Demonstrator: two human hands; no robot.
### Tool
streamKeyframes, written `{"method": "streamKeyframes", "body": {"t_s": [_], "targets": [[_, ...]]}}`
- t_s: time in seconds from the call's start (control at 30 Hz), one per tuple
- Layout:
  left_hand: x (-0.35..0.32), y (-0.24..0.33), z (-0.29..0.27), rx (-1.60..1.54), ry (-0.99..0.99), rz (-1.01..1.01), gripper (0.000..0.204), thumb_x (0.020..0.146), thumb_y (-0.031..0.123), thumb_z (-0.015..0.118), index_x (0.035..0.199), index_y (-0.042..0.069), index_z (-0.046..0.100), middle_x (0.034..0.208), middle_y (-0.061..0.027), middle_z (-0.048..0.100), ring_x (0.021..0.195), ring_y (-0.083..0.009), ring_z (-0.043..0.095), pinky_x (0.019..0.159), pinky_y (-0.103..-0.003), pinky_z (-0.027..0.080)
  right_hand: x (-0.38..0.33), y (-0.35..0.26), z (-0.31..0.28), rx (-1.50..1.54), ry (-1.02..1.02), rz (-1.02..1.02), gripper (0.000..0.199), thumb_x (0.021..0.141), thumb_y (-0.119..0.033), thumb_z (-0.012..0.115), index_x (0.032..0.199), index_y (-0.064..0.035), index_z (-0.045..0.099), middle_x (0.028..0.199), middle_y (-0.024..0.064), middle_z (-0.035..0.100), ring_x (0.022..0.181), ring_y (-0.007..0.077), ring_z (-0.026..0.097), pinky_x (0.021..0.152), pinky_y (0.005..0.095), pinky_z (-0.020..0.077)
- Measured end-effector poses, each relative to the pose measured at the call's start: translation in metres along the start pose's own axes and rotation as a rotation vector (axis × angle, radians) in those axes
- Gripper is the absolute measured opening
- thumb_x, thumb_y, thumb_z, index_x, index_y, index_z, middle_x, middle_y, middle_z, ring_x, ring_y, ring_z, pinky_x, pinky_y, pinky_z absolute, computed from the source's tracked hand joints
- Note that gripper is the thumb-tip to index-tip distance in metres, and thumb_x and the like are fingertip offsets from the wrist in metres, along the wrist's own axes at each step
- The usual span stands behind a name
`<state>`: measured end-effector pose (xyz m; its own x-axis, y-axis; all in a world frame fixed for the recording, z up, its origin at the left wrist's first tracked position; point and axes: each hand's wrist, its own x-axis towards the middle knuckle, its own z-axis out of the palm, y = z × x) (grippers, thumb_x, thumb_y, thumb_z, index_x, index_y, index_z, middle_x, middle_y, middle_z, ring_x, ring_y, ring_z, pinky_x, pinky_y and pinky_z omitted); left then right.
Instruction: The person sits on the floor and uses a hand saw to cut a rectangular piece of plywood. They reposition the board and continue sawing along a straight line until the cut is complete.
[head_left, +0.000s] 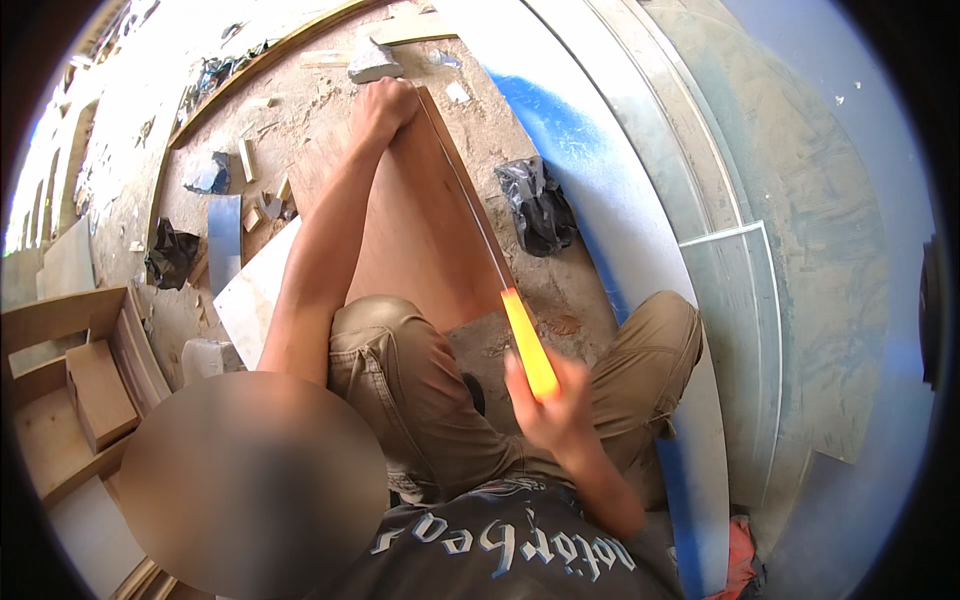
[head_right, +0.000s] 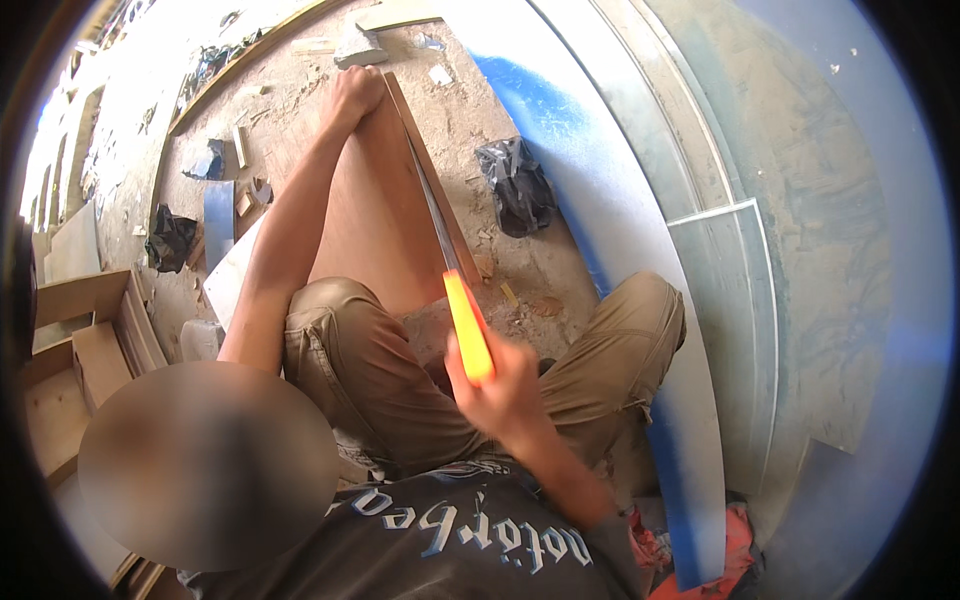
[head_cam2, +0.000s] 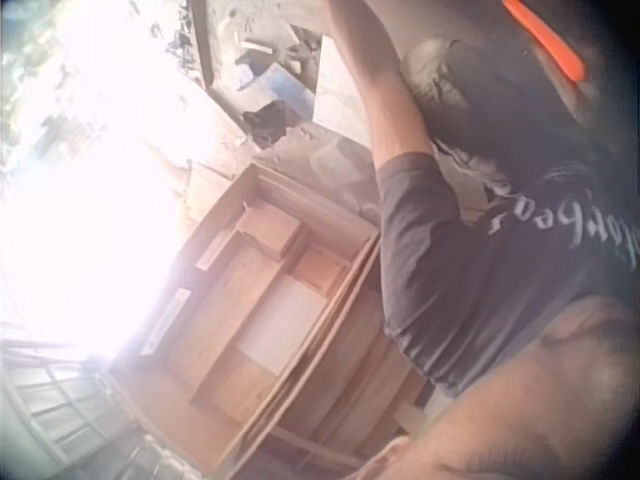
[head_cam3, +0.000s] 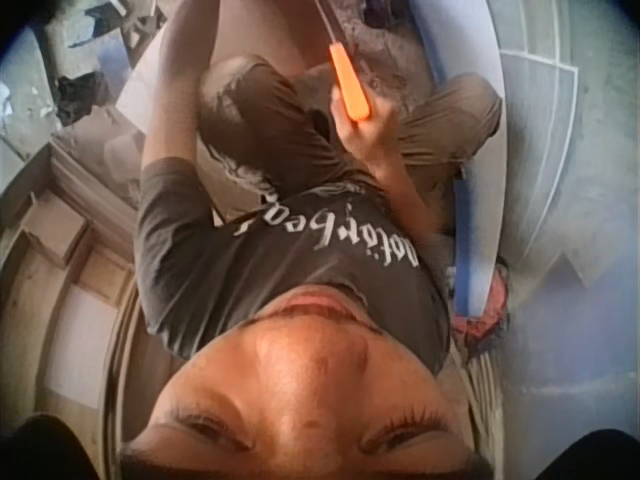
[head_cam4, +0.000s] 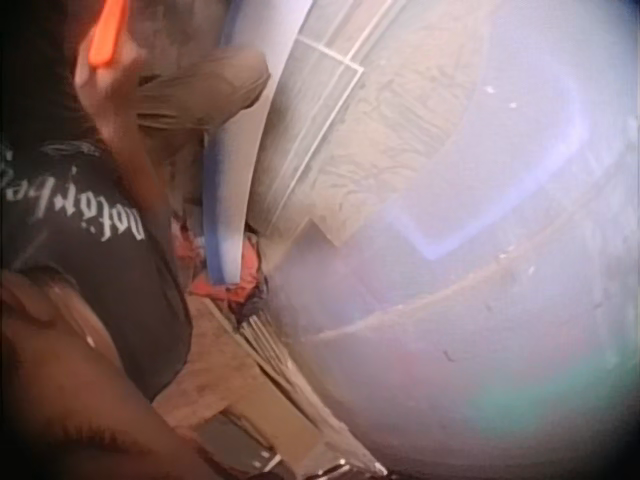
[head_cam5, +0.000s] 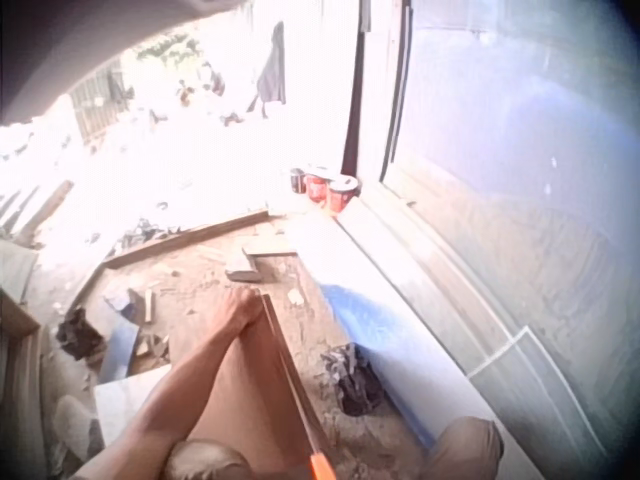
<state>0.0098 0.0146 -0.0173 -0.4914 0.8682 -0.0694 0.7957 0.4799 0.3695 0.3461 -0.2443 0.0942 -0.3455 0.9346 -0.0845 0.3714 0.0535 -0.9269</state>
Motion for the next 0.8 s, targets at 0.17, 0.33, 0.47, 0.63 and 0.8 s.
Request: {"method": "streamKeyframes", "body": {"t_s": [0.17, 0.33, 0.47, 0.63, 0.8], "targets": [[-0.009, 0.008, 0.0, -0.016, -0.035, -0.042, 0.052, 0.096, 0.03, 0.032, 0.104, -0.002, 0.072, 0.115, -0.0274, 0.066, 0.111, -0.0427, 0.062, 0.098, -0.047, 0.047, -0.098, -0.041, -0.071, -0.08, -0.082, 0.132, 0.007, 0.084, -0.003, 0.067, 0.081, 0.0025, 0.065, 0.06, 0.0133, 0.057, 0.049, 0.0282, 0.061, 0.048, 0.0357, 0.0464], [-0.021, 0.018, -0.004, 0.007, -0.041, -0.003, 0.056, 0.098, 0.033, 0.028, 0.104, -0.003, 0.071, 0.115, -0.0276, 0.066, 0.11, -0.0427, 0.063, 0.098, -0.048, 0.047, -0.039, 0.034, -0.022, -0.07, -0.001, -0.118, 0.007, 0.084, -0.004, 0.066, 0.079, 0.0011, 0.062, 0.061, 0.0136, 0.059, 0.05, 0.029, 0.06, 0.048, 0.0367, 0.0446], [-0.008, 0.025, 0.008, 0.004, -0.032, 0.076, 0.057, 0.098, 0.033, 0.029, 0.1, -0.003, 0.072, 0.111, -0.0275, 0.067, 0.106, -0.0442, 0.064, 0.095, -0.049, 0.048, 0.077, 0.02, 0.015, 0.048, 0.01, 0.059, 0.018, 0.089, -0.014, 0.063, 0.077, -0.0006, 0.062, 0.059, 0.0152, 0.057, 0.05, 0.0274, 0.059, 0.051, 0.0362, 0.0453], [0.034, -0.002, 0.044, 0.054, 0.088, 0.259, 0.047, 0.093, 0.028, 0.037, 0.095, -0.001, 0.074, 0.102, -0.0274, 0.069, 0.1, -0.0439, 0.066, 0.092, -0.05, 0.05, 0.054, 0.017, 0.024, 0.085, 0.021, 0.05, 0.015, 0.09, -0.011, 0.063, 0.079, -0.0004, 0.062, 0.058, 0.0112, 0.056, 0.049, 0.0204, 0.056, 0.049, 0.035, 0.0432], [0.042, -0.027, 0.051, 0.042, 0.029, 0.138, 0.051, 0.095, 0.03, 0.033, 0.1, 0.0, 0.074, 0.109, -0.0273, 0.068, 0.105, -0.0421, 0.065, 0.092, -0.047, 0.051, -0.045, -0.047, -0.042, -0.031, -0.077, 0.077, 0.009, 0.088, -0.006, 0.064, 0.083, 0.002, 0.062, 0.057, 0.0089, 0.053, 0.047, 0.018, 0.056, 0.047, 0.0328, 0.0423]]}}
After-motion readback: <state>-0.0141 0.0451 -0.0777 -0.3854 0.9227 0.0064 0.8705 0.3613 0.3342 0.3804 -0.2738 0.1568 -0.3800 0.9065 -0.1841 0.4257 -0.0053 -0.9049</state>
